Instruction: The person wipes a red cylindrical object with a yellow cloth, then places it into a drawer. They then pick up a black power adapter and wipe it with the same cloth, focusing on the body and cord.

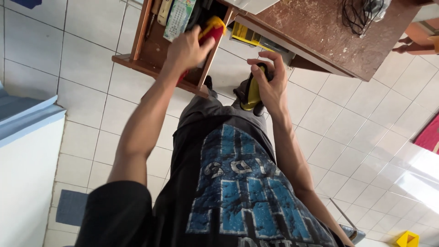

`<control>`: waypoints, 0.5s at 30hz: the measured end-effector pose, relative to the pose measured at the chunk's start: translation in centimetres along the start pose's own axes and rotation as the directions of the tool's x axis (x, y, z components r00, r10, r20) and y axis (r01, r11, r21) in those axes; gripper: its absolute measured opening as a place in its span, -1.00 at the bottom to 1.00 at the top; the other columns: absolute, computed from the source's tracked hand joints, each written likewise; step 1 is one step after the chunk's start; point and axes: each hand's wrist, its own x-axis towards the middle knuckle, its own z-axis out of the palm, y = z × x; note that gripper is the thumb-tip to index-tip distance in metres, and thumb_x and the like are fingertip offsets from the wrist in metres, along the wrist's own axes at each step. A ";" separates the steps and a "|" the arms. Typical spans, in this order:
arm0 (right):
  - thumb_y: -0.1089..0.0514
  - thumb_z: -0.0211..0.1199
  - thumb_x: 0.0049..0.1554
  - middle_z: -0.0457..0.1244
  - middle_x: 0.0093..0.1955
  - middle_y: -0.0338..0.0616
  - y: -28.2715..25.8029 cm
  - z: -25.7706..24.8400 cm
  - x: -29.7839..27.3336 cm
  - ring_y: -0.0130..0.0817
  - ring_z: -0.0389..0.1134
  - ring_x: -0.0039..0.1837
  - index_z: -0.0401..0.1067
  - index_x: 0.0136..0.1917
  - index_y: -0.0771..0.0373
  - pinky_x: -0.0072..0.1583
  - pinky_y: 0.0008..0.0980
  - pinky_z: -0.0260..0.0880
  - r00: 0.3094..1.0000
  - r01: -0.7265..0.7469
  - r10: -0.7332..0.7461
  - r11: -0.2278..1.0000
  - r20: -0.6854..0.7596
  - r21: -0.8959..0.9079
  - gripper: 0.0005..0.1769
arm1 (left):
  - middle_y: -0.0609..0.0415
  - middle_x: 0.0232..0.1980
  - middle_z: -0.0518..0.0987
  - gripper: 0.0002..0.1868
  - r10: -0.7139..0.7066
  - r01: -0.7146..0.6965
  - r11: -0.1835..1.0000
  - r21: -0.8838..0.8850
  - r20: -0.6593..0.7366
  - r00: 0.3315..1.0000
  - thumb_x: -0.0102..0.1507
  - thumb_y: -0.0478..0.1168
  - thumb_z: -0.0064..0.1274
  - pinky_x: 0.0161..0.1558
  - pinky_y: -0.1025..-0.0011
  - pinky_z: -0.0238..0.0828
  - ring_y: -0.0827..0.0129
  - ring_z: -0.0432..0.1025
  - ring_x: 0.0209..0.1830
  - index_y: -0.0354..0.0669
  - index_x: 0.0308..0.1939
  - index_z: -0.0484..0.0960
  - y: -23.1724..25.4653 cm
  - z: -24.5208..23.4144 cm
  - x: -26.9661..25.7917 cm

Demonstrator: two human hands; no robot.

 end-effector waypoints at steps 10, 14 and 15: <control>-0.03 0.17 0.24 0.44 0.08 -0.09 0.3 -1.0 -0.5 -0.49 0.37 -0.06 0.27 0.21 0.06 -0.07 -0.47 0.42 0.995 -0.091 0.090 0.996 -0.034 -0.026 -0.69 | 0.02 -0.20 0.59 -0.07 -0.385 0.400 0.913 -0.080 0.150 0.910 0.37 0.46 -0.49 -0.62 0.38 0.40 0.37 0.47 -0.56 -0.14 0.57 0.05 -2.4 5.0 11.3; -0.03 0.18 0.23 0.43 0.08 -0.16 0.4 -1.9 -0.8 -0.47 0.38 -0.01 0.28 0.21 0.04 -0.01 -0.43 0.47 0.979 -0.182 0.181 0.983 -0.098 0.004 -0.69 | -0.04 -0.14 0.62 -0.09 -0.368 0.374 0.918 -0.134 0.066 0.928 0.34 0.47 -0.48 -0.59 0.33 0.47 0.25 0.56 -0.46 -0.12 0.51 0.11 -1.9 7.2 13.3; -0.05 0.19 0.24 0.43 0.09 -0.11 0.6 -2.1 -0.8 -0.42 0.41 0.00 0.27 0.22 0.05 -0.02 -0.41 0.52 0.979 -0.174 0.176 0.984 -0.103 0.020 -0.67 | 0.01 -0.17 0.63 -0.07 -0.391 0.403 0.906 -0.134 0.104 0.914 0.35 0.46 -0.49 -0.66 0.35 0.42 0.30 0.53 -0.53 -0.11 0.57 0.03 -1.6 7.3 13.5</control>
